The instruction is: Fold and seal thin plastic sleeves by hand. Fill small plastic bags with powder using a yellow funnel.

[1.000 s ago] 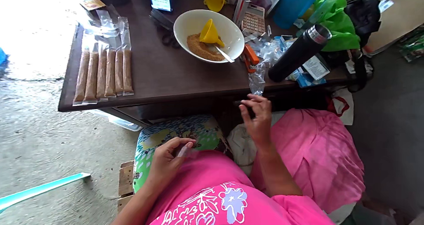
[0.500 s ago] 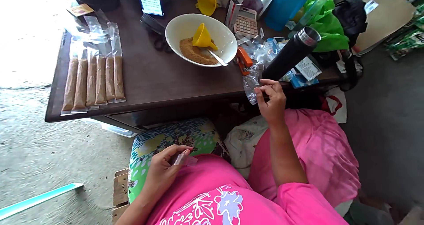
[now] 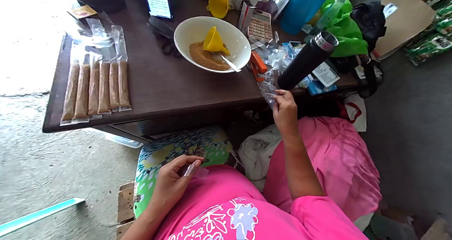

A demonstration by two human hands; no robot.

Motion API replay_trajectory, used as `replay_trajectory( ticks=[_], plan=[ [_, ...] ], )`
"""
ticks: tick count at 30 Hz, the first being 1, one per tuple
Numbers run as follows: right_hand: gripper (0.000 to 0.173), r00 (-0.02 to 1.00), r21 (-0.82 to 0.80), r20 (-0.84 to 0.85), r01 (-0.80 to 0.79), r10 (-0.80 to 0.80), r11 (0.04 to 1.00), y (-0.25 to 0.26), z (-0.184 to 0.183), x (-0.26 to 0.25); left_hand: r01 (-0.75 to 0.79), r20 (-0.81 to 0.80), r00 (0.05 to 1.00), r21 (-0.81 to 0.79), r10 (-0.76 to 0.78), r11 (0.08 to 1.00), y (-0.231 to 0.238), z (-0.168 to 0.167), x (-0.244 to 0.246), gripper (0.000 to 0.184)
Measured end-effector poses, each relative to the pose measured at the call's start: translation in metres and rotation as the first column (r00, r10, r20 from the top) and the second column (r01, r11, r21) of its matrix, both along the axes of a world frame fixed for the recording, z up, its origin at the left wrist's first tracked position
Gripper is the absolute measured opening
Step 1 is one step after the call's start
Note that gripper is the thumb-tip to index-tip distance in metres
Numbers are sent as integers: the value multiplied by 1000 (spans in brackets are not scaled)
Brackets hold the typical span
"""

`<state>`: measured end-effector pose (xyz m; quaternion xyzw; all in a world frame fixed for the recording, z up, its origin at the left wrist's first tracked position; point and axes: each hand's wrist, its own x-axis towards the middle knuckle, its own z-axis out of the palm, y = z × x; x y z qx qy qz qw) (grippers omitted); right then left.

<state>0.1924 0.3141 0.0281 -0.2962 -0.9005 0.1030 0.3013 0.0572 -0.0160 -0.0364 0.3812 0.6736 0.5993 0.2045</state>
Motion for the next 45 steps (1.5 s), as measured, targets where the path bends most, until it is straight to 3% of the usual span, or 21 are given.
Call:
replay_trajectory(
  ticks=[4, 8, 12, 17, 21, 27, 31, 34, 38, 42, 45],
  plan=[
    [22, 997, 35, -71, -28, 30, 999, -2, 0, 5, 0, 12, 1000, 11, 0, 1000, 0, 1, 0, 19],
    [3, 995, 24, -84, -59, 61, 998, -3, -2, 7, 4, 11, 1000, 16, -4, 1000, 1, 0, -1, 19],
    [13, 999, 15, -36, -2, 3, 1000, -5, -9, 9, 7, 10, 1000, 18, -7, 1000, -1, -2, -1, 19],
    [17, 989, -37, 140, 63, -57, 997, -3, -9, 4, 11, 13, 1000, 16, -12, 1000, -1, -1, -1, 19],
    [36, 980, -90, 184, 89, -71, 992, 6, -11, -9, 14, 12, 1000, 21, -14, 1000, 0, 1, -2, 19],
    [46, 854, -55, 476, 268, -211, 962, 9, -7, -28, 14, 19, 1000, 12, -14, 1000, -2, -4, 0, 19],
    [52, 841, -103, 504, 282, -195, 954, 15, -4, -34, 11, 11, 1000, 22, -12, 1000, -2, -5, 0, 20],
    [56, 885, -90, 432, 233, -173, 968, 22, -11, -33, 11, 13, 1000, 29, -11, 1000, -1, -5, -2, 20],
    [36, 917, -57, 352, 223, -189, 973, 25, -21, -36, 14, 7, 1000, 20, -15, 1000, -1, -4, -1, 20],
    [52, 846, -100, 482, 312, -229, 945, 24, -16, -39, 8, 9, 1000, 24, -8, 1000, -2, -5, -1, 20],
    [56, 849, -120, 487, 299, -206, 947, 27, -14, -35, 8, 15, 1000, 27, -9, 1000, -2, -5, -1, 20]
  ],
)
